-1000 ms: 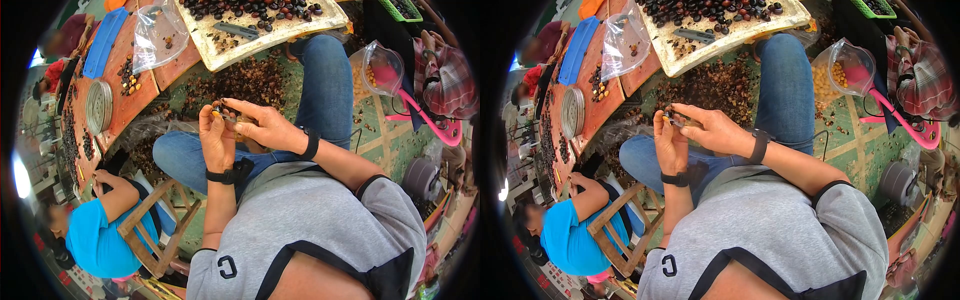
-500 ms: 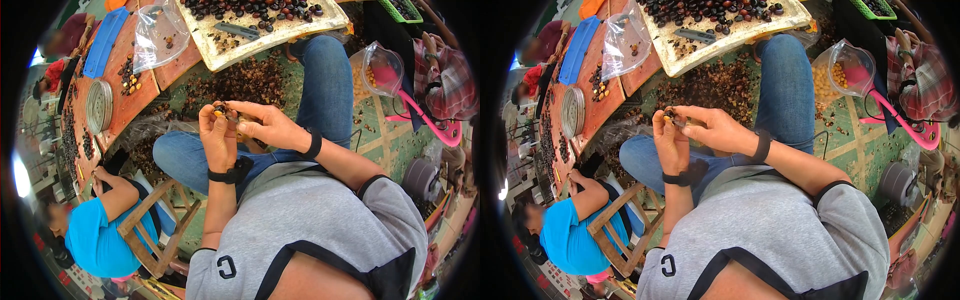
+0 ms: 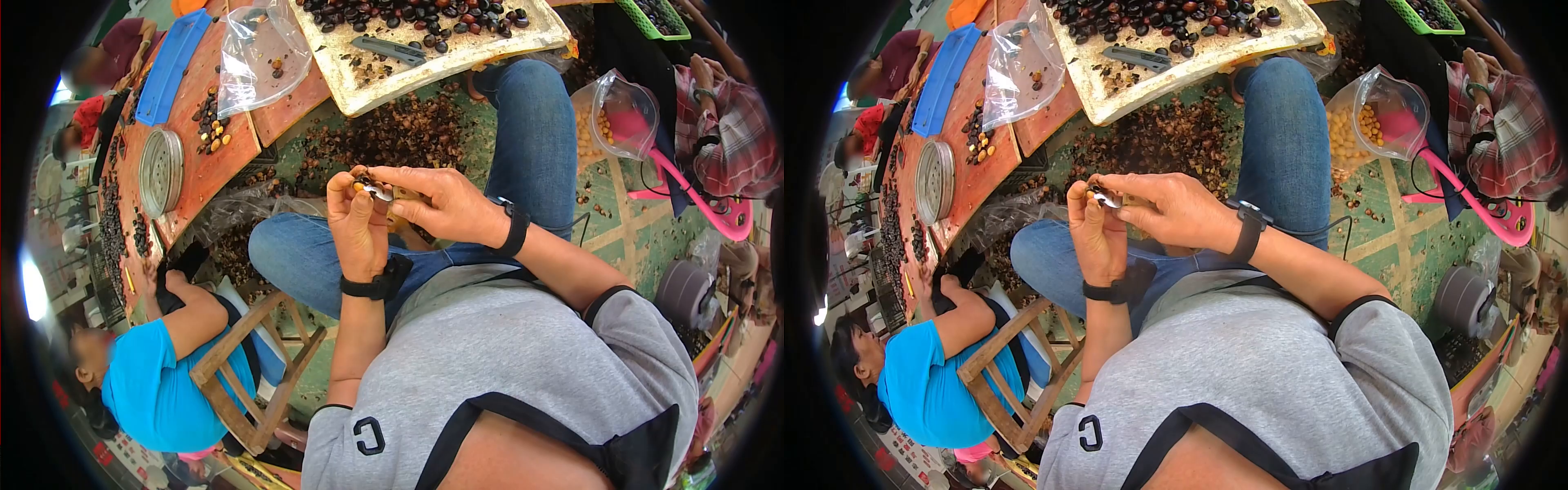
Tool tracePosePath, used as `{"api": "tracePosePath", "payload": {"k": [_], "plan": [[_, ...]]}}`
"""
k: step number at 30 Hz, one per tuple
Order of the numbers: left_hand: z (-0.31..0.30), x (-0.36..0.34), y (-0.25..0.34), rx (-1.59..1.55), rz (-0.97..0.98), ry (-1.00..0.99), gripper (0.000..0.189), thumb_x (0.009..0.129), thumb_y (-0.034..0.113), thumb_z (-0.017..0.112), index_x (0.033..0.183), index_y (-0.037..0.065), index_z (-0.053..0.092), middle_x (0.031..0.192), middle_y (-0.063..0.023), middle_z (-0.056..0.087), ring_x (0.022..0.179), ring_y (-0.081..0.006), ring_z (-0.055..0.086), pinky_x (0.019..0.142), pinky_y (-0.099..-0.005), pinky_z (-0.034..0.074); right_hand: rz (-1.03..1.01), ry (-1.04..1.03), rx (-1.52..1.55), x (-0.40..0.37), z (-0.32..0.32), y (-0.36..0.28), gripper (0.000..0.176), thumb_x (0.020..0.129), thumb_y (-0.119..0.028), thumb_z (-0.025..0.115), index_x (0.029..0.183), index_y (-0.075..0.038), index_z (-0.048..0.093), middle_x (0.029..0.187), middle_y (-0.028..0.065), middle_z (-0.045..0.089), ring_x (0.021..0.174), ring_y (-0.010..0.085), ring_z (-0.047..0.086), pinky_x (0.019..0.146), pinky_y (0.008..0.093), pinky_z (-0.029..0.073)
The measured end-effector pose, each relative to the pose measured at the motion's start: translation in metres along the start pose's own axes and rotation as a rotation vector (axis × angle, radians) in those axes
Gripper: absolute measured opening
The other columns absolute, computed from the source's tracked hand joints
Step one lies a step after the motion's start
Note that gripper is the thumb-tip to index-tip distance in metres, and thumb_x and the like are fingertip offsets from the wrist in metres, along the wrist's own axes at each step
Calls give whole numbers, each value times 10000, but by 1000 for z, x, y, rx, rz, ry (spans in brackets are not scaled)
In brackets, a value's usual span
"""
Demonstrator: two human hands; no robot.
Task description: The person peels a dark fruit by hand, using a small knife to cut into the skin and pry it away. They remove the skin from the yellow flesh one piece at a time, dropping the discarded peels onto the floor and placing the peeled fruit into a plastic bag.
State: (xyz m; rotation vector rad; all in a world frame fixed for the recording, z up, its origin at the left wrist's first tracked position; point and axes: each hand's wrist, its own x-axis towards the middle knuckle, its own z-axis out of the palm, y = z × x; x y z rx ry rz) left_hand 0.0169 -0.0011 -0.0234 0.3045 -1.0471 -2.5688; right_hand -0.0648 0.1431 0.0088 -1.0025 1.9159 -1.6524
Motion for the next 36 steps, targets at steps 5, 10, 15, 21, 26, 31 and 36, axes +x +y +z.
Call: {"api": "tracePosePath", "payload": {"k": [5, 10, 15, 21, 26, 31, 36], "plan": [[0, 0, -2, 23, 47, 48, 271, 891, 44, 642, 1138, 89, 540, 1121, -47, 621, 968, -159, 616, 850, -302, 528, 74, 23, 36, -3, 7, 0, 446, 868, -138, 596, 1312, -125, 556, 1012, 126, 671, 856, 278, 667, 740, 361, 529], [-3, 1, -4, 327, 203, 115, 286, 899, -23, 601, 1161, 74, 537, 1093, -56, 622, 931, -123, 605, 743, -223, 513, 35, 152, 200, -7, 22, 8, 435, 877, -119, 589, 1307, -69, 548, 1113, 152, 662, 980, 263, 661, 830, 337, 523], [1, 0, -2, 498, 208, 187, 324, 906, -1, 610, 1220, 40, 541, 1018, -41, 620, 838, -78, 573, 659, -189, 465, 159, 98, 278, -7, 17, -3, 429, 881, -107, 582, 1303, -42, 540, 1156, 161, 650, 1021, 259, 656, 849, 335, 519], [12, -2, -1, 630, 157, 234, 290, 924, 51, 612, 1210, 13, 580, 944, -11, 608, 765, -39, 531, 614, -168, 419, 81, 178, 131, -5, 24, 3, 424, 884, -100, 582, 1302, -41, 540, 1184, 169, 637, 1038, 250, 652, 850, 329, 520], [8, -3, -6, 733, 196, 244, 260, 927, 67, 616, 1180, 8, 603, 918, -1, 610, 737, -36, 515, 600, -168, 404, 177, 123, 239, -6, 23, 5, 414, 910, -113, 571, 1314, -28, 529, 1195, 164, 640, 1052, 251, 646, 871, 324, 512], [0, -6, -9, 996, 301, 215, 234, 922, 77, 627, 1143, -1, 621, 919, -6, 621, 741, -46, 525, 620, -172, 412, 625, -9, 936, -3, 7, -3, 399, 968, -138, 521, 1347, -14, 503, 702, -16, 532, 571, 56, 461, 483, 221, 396], [-8, -7, -16, 789, 255, 83, 252, 937, 58, 591, 1186, 24, 574, 1025, -26, 627, 889, -84, 582, 745, -217, 482, 663, -5, 936, 0, 0, 0, 425, 979, -152, 509, 1386, -38, 461, 657, -53, 408, 525, 24, 311, 427, 192, 265]]}}
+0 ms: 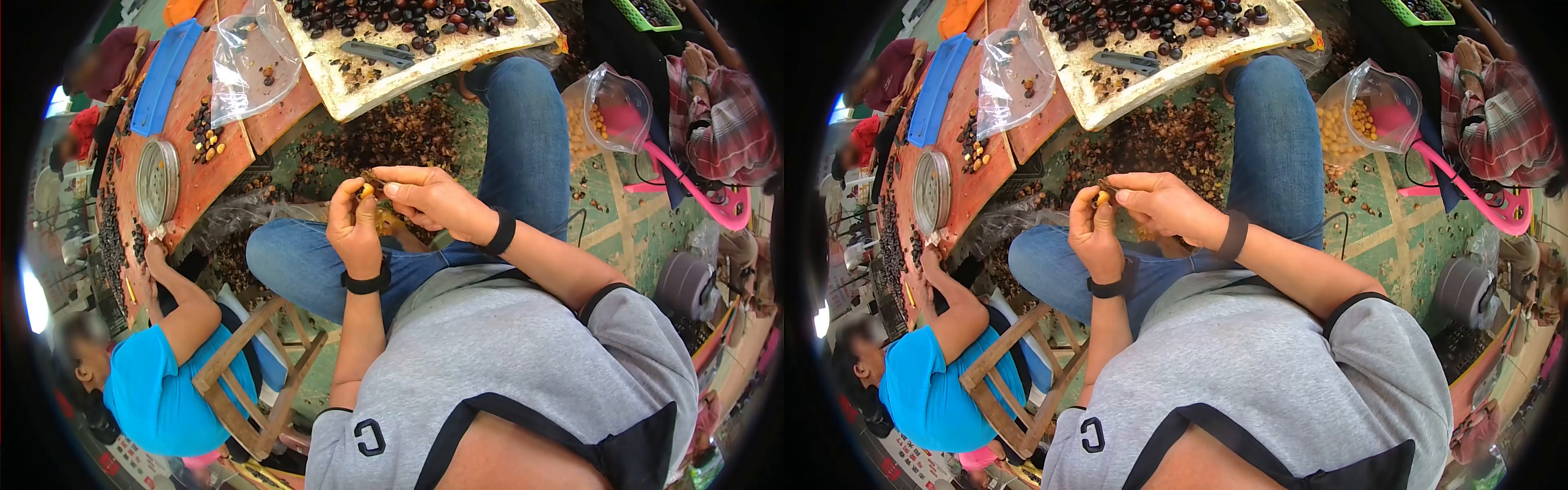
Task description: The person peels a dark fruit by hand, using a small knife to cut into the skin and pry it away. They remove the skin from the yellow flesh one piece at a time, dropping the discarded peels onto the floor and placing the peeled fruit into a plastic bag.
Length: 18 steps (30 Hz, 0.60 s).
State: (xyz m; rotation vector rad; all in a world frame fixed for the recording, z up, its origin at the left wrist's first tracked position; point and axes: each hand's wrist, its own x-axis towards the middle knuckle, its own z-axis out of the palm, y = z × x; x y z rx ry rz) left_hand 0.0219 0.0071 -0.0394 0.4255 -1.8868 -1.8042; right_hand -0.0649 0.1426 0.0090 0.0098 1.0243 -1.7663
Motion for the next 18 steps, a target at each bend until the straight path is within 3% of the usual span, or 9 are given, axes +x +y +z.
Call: {"api": "tracePosePath", "payload": {"k": [1, 2, 4, 8, 10, 14, 16, 17, 18], "plan": [[2, 1, 1, -246, -101, -22, 259, 945, 58, 576, 1202, 35, 553, 1073, -35, 626, 950, -103, 597, 798, -240, 501, -36, -30, -13, 2, -1, 1, 441, 993, -169, 494, 1411, -45, 429, 680, -46, 435, 539, 24, 335, 432, 185, 274], [2, 1, 3, -245, -100, -20, 259, 945, 58, 576, 1202, 35, 553, 1073, -35, 626, 950, -103, 597, 798, -240, 501, -35, -32, -14, 3, -1, 3, 441, 993, -169, 494, 1411, -45, 429, 680, -46, 435, 539, 24, 335, 432, 185, 274], [3, 3, 5, -678, -347, -39, 266, 958, 69, 551, 1222, 60, 516, 1136, -44, 613, 1015, -133, 597, 854, -282, 513, -100, 89, -149, 4, 6, 1, 438, 991, -167, 500, 1408, -53, 436, 688, -54, 443, 546, 23, 349, 445, 180, 285], [0, 4, -4, -669, -358, -21, 260, 958, 86, 554, 1215, 76, 520, 1125, -43, 618, 1014, -144, 604, 864, -288, 514, -269, 17, -355, 8, -1, 15, 435, 992, -164, 498, 1409, -58, 436, 696, -61, 448, 555, 22, 365, 455, 175, 295], [1, 6, -2, -648, -376, 16, 265, 955, 74, 552, 1218, 77, 515, 1122, -43, 615, 1001, -138, 604, 868, -293, 517, -211, 57, -289, 6, 1, 12, 433, 958, -140, 536, 1368, -12, 480, 837, 0, 591, 678, 60, 491, 565, 220, 426], [3, 9, 6, -629, -383, 22, 271, 944, 50, 561, 1212, 56, 520, 1123, -52, 612, 993, -140, 605, 880, -292, 521, -123, 33, -77, 6, -6, 6, 447, 986, -158, 507, 1415, -56, 429, 722, -40, 494, 576, 2, 370, 479, 165, 311], [2, 11, 9, -601, -387, 39, 305, 928, 23, 576, 1228, 30, 521, 1120, -68, 610, 984, -139, 607, 892, -285, 523, -104, 119, -209, 8, -13, 2, 482, 947, -153, 554, 1386, 8, 439, 1119, 117, 651, 873, 158, 607, 788, 283, 498], [2, 12, 11, -600, -386, 42, 305, 928, 23, 576, 1228, 30, 521, 1120, -68, 610, 984, -139, 607, 892, -285, 523, -103, 117, -210, 9, -14, 3, 482, 947, -153, 554, 1386, 8, 439, 1119, 117, 651, 873, 158, 607, 788, 283, 498], [3, 12, 13, -578, -370, 27, 325, 920, 14, 584, 1239, 22, 523, 1118, -72, 610, 983, -137, 607, 889, -280, 525, -251, 104, -423, 8, -14, 6, 495, 942, -168, 563, 1387, 6, 436, 1062, 116, 666, 843, 157, 613, 766, 287, 503]]}}
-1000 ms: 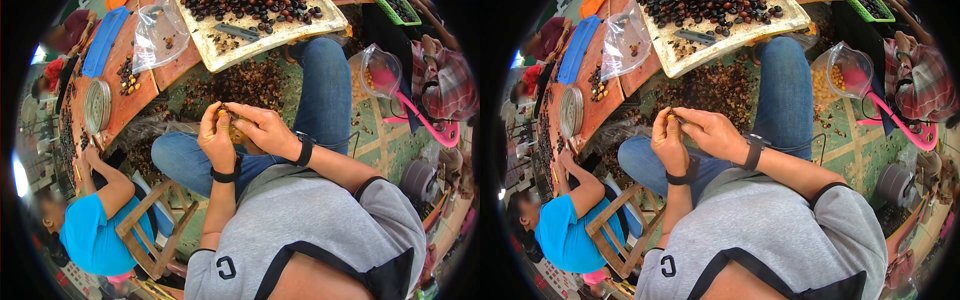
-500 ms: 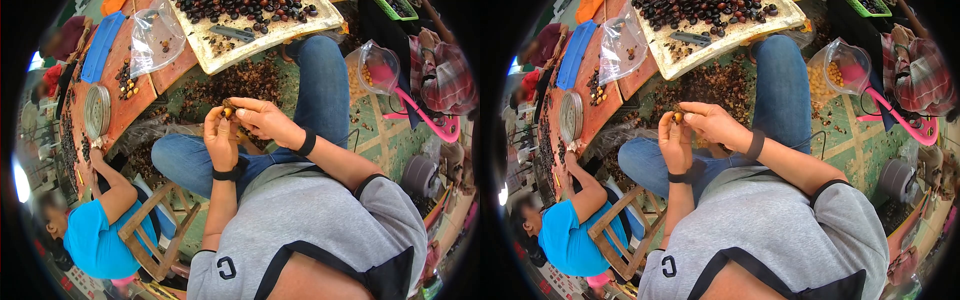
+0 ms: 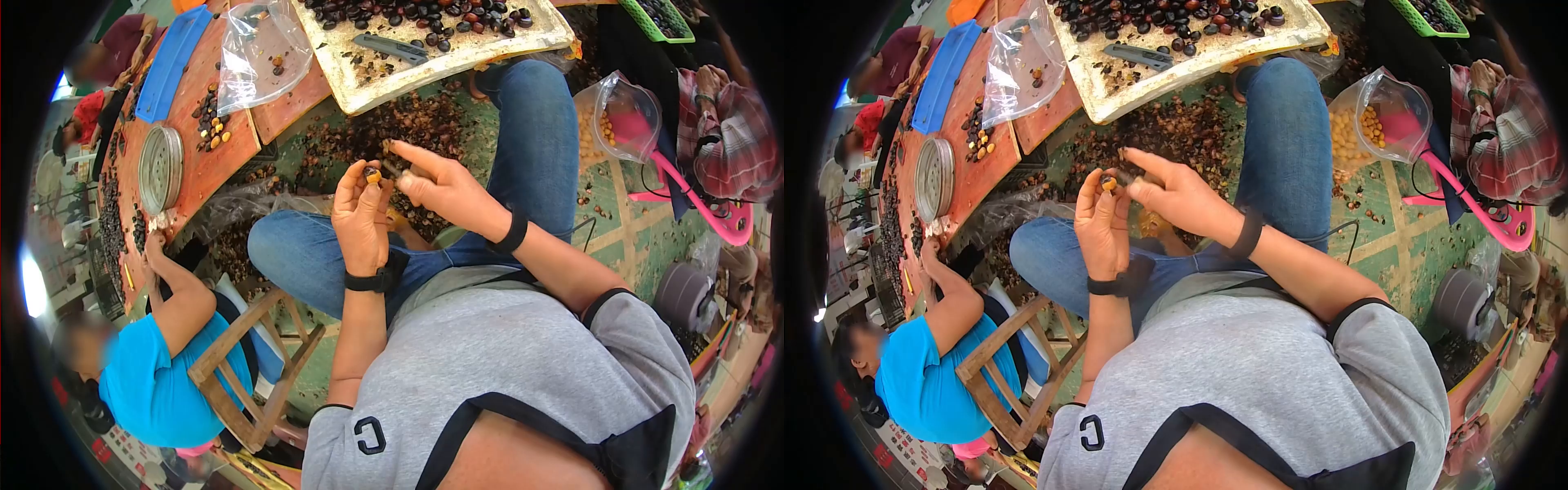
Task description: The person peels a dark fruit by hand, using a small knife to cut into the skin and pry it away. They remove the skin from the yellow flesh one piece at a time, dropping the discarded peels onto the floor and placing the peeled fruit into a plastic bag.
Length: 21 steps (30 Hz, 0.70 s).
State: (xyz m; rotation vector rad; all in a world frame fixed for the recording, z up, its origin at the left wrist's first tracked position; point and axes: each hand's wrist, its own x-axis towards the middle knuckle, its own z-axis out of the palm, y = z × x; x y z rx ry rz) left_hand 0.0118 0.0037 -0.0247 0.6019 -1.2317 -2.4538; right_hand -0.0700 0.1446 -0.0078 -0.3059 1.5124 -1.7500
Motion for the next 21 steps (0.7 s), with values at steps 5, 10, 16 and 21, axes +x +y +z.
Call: {"api": "tracePosePath", "payload": {"k": [5, 10, 16, 21], "plan": [[-5, 1, -1, 127, 18, -5, 360, 909, 3, 597, 1263, 5, 530, 1116, -73, 609, 979, -131, 605, 882, -270, 527, -289, 1, -440, 0, -4, 11, 473, 889, -199, 610, 1322, -30, 521, 1044, 183, 686, 908, 263, 684, 775, 344, 529], [-5, 1, -4, 312, 88, 34, 346, 900, 2, 615, 1241, -10, 556, 1100, -70, 616, 969, -124, 600, 854, -255, 512, -239, -6, -463, -4, -1, 1, 436, 876, -195, 613, 1283, -49, 562, 1071, 188, 674, 929, 306, 675, 791, 368, 530], [2, -2, -1, 474, 179, 58, 322, 896, -17, 608, 1217, -22, 574, 1077, -64, 636, 946, -110, 601, 820, -232, 496, -294, 68, -356, -7, 12, 9, 397, 899, -172, 587, 1275, -46, 571, 1109, 177, 667, 961, 262, 675, 802, 333, 524], [1, -1, -8, 510, 238, 92, 320, 885, -31, 611, 1204, -26, 583, 1061, -60, 641, 940, -104, 601, 820, -229, 491, -309, 182, -212, -1, 25, 27, 391, 918, -169, 572, 1282, -26, 558, 1136, 182, 660, 991, 239, 668, 823, 318, 515]]}}
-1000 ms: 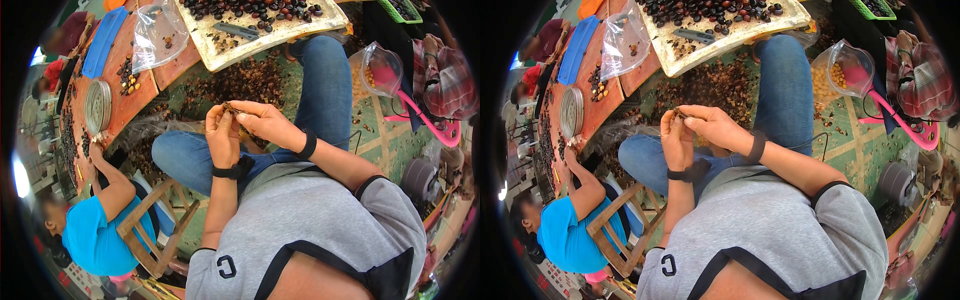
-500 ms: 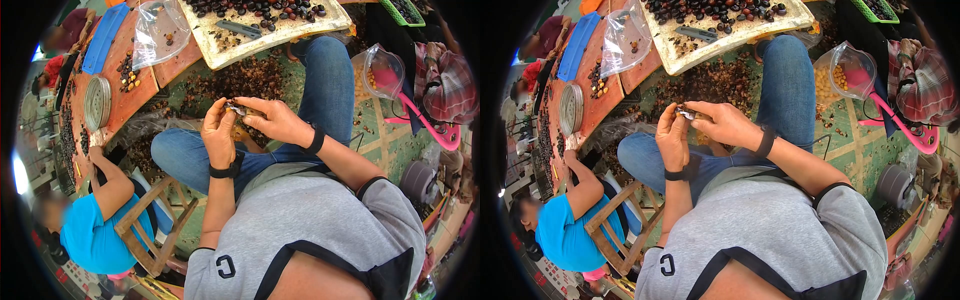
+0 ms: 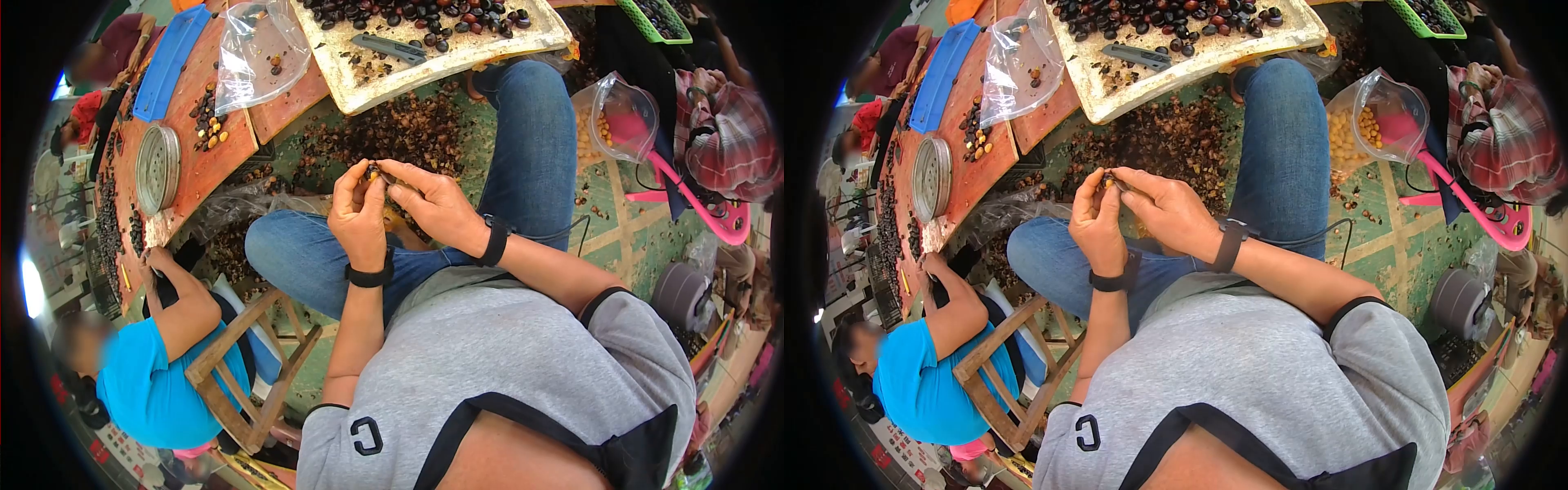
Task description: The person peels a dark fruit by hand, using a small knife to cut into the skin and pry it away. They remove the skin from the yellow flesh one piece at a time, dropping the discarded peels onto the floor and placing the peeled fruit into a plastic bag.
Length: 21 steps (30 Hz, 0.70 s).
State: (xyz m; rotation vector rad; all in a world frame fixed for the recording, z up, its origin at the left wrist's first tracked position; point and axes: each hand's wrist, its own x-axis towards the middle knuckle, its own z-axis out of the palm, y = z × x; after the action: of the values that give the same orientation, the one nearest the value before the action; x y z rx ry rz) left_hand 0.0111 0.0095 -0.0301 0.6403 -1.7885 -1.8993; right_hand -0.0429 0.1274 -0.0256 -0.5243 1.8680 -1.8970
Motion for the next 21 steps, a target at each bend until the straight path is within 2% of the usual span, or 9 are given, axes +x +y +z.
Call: {"api": "tracePosePath", "payload": {"k": [3, 5, 10, 13, 15, 16, 18, 19, 21], "plan": [[-1, 1, 0, -24, -18, 9, 316, 885, -29, 609, 1200, -25, 586, 1062, -61, 640, 947, -108, 603, 831, -234, 496, 18, -3, 11, 2, -2, -2, 389, 924, -175, 570, 1274, -6, 557, 1158, 189, 651, 1007, 252, 662, 834, 327, 515], [-3, 2, 1, -40, -47, 9, 310, 889, -25, 602, 1199, -25, 586, 1069, -62, 638, 956, -112, 605, 844, -239, 502, 104, -103, -17, 7, -9, -8, 386, 949, -123, 547, 1313, 5, 525, 1238, 127, 618, 1094, 158, 587, 912, 277, 476], [-9, 8, 1, -527, -254, -100, 317, 916, 18, 571, 1230, -3, 534, 1119, -82, 612, 1009, -158, 612, 920, -299, 524, 90, -159, 6, 17, -20, -5, 396, 958, -138, 544, 1322, 14, 512, 1243, 125, 605, 1121, 167, 566, 938, 285, 461], [-3, 6, 8, -662, -304, -84, 317, 915, 11, 581, 1228, 12, 531, 1084, -59, 597, 979, -160, 632, 898, -303, 547, 86, -200, 14, 18, -22, -5, 401, 963, -145, 537, 1328, 18, 505, 1263, 129, 592, 1159, 181, 547, 966, 296, 446], [-7, 7, 0, -623, -285, -82, 304, 925, 23, 574, 1225, 18, 531, 1085, -60, 601, 983, -161, 632, 897, -303, 547, -20, -177, 27, 15, -18, -2, 386, 971, -147, 527, 1328, -2, 516, 1135, 97, 638, 1010, 130, 591, 861, 257, 484], [-8, 7, -2, -583, -266, -85, 291, 934, 34, 567, 1223, 23, 531, 1086, -61, 604, 988, -162, 631, 895, -303, 548, -20, -185, 26, 15, -17, -3, 386, 971, -147, 527, 1328, -2, 516, 1135, 97, 638, 1010, 130, 591, 861, 257, 484], [-10, 7, -2, -619, -282, -100, 283, 939, 31, 555, 1221, 27, 534, 1089, -68, 607, 990, -163, 631, 893, -306, 550, 185, -173, 237, 15, -18, -9, 383, 965, -168, 528, 1305, 8, 529, 1009, 107, 670, 876, 164, 637, 759, 275, 516], [-11, 7, 0, -652, -301, -121, 275, 945, 28, 543, 1220, 31, 538, 1092, -74, 609, 991, -164, 631, 891, -308, 553, 185, -183, 235, 14, -19, -12, 383, 965, -168, 528, 1305, 8, 529, 1009, 107, 670, 876, 164, 637, 759, 275, 516], [-10, 7, 1, -679, -321, -105, 272, 945, 27, 541, 1217, 33, 541, 1094, -79, 611, 988, -164, 632, 889, -309, 555, 430, -216, 473, 13, -23, -18, 398, 981, -166, 507, 1353, -24, 491, 770, 12, 568, 595, 63, 496, 503, 204, 412]]}}
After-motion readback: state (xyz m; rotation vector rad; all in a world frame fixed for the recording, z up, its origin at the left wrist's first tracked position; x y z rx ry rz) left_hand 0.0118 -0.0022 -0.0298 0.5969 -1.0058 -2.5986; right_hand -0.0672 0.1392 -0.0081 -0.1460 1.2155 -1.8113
